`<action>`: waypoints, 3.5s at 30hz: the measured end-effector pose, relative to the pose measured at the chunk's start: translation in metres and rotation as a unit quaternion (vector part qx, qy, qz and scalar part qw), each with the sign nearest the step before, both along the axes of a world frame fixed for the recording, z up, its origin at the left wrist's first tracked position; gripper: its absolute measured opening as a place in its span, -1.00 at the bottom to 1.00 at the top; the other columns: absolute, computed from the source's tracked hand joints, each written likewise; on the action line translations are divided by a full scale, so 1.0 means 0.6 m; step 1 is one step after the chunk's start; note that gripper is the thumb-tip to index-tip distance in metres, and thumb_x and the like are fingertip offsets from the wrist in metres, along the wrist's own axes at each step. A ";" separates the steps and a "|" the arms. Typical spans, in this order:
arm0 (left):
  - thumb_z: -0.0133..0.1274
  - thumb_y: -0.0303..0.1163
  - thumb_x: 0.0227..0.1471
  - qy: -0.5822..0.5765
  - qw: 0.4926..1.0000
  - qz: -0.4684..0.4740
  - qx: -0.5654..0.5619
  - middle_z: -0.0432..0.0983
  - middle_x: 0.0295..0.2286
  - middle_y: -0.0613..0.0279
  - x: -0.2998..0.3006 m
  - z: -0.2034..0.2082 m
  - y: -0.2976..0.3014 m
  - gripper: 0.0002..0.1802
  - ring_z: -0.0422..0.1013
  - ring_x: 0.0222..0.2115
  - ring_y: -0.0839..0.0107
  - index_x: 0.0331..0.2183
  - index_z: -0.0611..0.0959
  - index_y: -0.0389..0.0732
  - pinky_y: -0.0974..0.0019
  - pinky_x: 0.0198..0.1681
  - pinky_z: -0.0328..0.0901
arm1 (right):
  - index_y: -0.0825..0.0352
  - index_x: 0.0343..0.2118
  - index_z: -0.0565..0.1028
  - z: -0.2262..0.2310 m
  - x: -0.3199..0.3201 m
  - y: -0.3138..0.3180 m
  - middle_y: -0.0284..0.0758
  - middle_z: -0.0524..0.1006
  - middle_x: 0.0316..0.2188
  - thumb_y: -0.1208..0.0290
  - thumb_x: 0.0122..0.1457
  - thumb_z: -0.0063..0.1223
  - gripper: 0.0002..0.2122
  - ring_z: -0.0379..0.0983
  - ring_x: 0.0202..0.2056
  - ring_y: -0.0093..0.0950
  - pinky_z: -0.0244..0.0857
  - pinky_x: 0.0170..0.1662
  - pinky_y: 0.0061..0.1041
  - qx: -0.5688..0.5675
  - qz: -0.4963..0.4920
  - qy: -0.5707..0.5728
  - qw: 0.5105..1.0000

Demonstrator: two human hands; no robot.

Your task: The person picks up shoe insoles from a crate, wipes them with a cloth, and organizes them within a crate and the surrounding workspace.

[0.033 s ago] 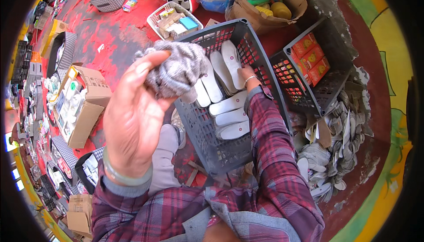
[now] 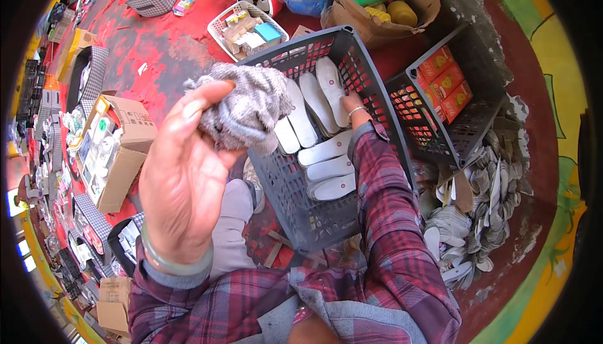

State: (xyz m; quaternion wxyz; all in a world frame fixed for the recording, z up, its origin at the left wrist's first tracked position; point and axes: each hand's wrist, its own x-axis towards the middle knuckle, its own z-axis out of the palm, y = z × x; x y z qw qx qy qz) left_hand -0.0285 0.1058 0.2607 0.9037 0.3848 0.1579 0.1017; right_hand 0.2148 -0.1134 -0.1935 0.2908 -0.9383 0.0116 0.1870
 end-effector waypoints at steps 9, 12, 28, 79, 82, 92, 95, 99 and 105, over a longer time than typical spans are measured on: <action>-0.21 -0.34 0.08 0.018 0.999 -0.026 -0.001 0.32 -0.10 -0.07 -0.004 0.007 -0.019 -0.62 0.24 -0.02 0.07 -0.15 0.42 -0.44 -0.03 0.06 0.13 | 0.29 -0.06 0.37 0.114 -0.058 0.093 -0.29 0.47 -0.20 0.39 0.11 -0.23 -0.67 0.41 -0.17 -0.38 0.30 -0.18 -0.36 -0.295 0.039 -0.108 0.949; -0.23 -0.32 0.09 -0.008 0.999 -0.028 -0.015 0.32 -0.13 0.00 -0.010 0.009 -0.024 -0.59 0.30 -0.09 0.21 -0.12 0.39 -0.43 0.06 -0.01 0.19 | 0.28 -0.03 0.33 0.139 -0.089 0.096 -0.27 0.36 -0.05 0.39 0.09 -0.23 -0.65 0.25 0.00 -0.37 0.22 -0.08 -0.35 -0.274 0.108 -0.190 0.936; -0.20 -0.33 0.07 0.021 0.998 -0.050 -0.012 0.29 -0.10 -0.04 -0.017 0.010 -0.019 -0.61 0.24 -0.04 0.13 -0.14 0.40 -0.43 -0.01 0.03 0.13 | 0.15 0.20 -0.05 0.068 -0.078 0.052 -0.25 -0.09 0.24 0.49 0.07 -0.24 -0.41 -0.13 0.24 -0.30 -0.07 0.19 -0.37 -0.257 0.274 -0.062 0.925; -0.12 -0.27 0.12 0.030 0.816 -0.489 0.309 0.44 -0.17 0.14 -0.018 -0.103 -0.378 -0.62 0.37 -0.13 0.39 -0.08 0.44 -0.28 0.41 -0.17 0.30 | 0.37 -0.20 0.50 0.275 -0.538 -0.766 -0.04 0.41 -0.10 -0.12 -0.04 -0.16 -0.42 0.32 -0.04 -0.10 0.19 -0.01 -0.30 -0.092 -0.552 0.100 0.823; -0.12 -0.28 0.11 0.034 0.810 -0.492 0.318 0.44 -0.17 0.16 -0.013 -0.106 -0.373 -0.63 0.37 -0.14 0.40 -0.08 0.45 -0.28 0.42 -0.18 0.30 | 0.33 -0.10 0.44 0.244 -0.517 -0.808 -0.06 0.33 0.00 -0.24 -0.04 -0.21 -0.32 0.20 0.08 -0.18 0.02 0.12 -0.35 -0.062 -0.521 0.153 0.837; -0.12 -0.30 0.12 0.033 0.802 -0.492 0.338 0.45 -0.18 0.18 -0.008 -0.106 -0.368 -0.65 0.37 -0.14 0.41 -0.10 0.47 -0.27 0.44 -0.18 0.30 | 0.38 -0.17 0.43 0.088 -0.521 -0.897 -0.18 0.47 -0.22 0.18 -0.06 0.09 -0.57 0.41 -0.26 -0.23 0.26 -0.14 -0.27 0.276 -0.665 0.103 0.686; -0.12 -0.30 0.12 0.027 0.796 -0.493 0.350 0.45 -0.19 0.18 -0.005 -0.109 -0.368 -0.66 0.37 -0.14 0.41 -0.10 0.47 -0.27 0.43 -0.18 0.29 | 0.42 -0.23 0.44 0.080 -0.551 -0.891 -0.19 0.50 -0.32 0.32 -0.12 0.14 -0.63 0.45 -0.38 -0.27 0.33 -0.26 -0.27 0.425 -0.689 0.016 0.587; -0.13 -0.30 0.13 0.017 0.797 -0.490 0.354 0.45 -0.19 0.18 -0.008 -0.114 -0.363 -0.66 0.37 -0.14 0.42 -0.10 0.47 -0.27 0.44 -0.19 0.29 | 0.55 -0.25 0.43 0.125 -0.598 -0.854 -0.18 0.49 -0.32 0.46 -0.27 0.23 -0.55 0.44 -0.41 -0.35 0.33 -0.33 -0.36 0.417 -0.679 -0.057 0.601; -0.11 -0.29 0.12 0.015 0.798 -0.484 0.358 0.46 -0.20 0.20 -0.014 -0.114 -0.357 -0.65 0.39 -0.17 0.43 -0.11 0.46 -0.28 0.45 -0.20 0.29 | 0.42 -0.31 0.47 0.227 -0.639 -0.783 -0.30 0.51 -0.44 0.58 -0.18 0.20 -0.71 0.45 -0.46 -0.42 0.33 -0.34 -0.42 0.481 -0.584 -0.183 0.628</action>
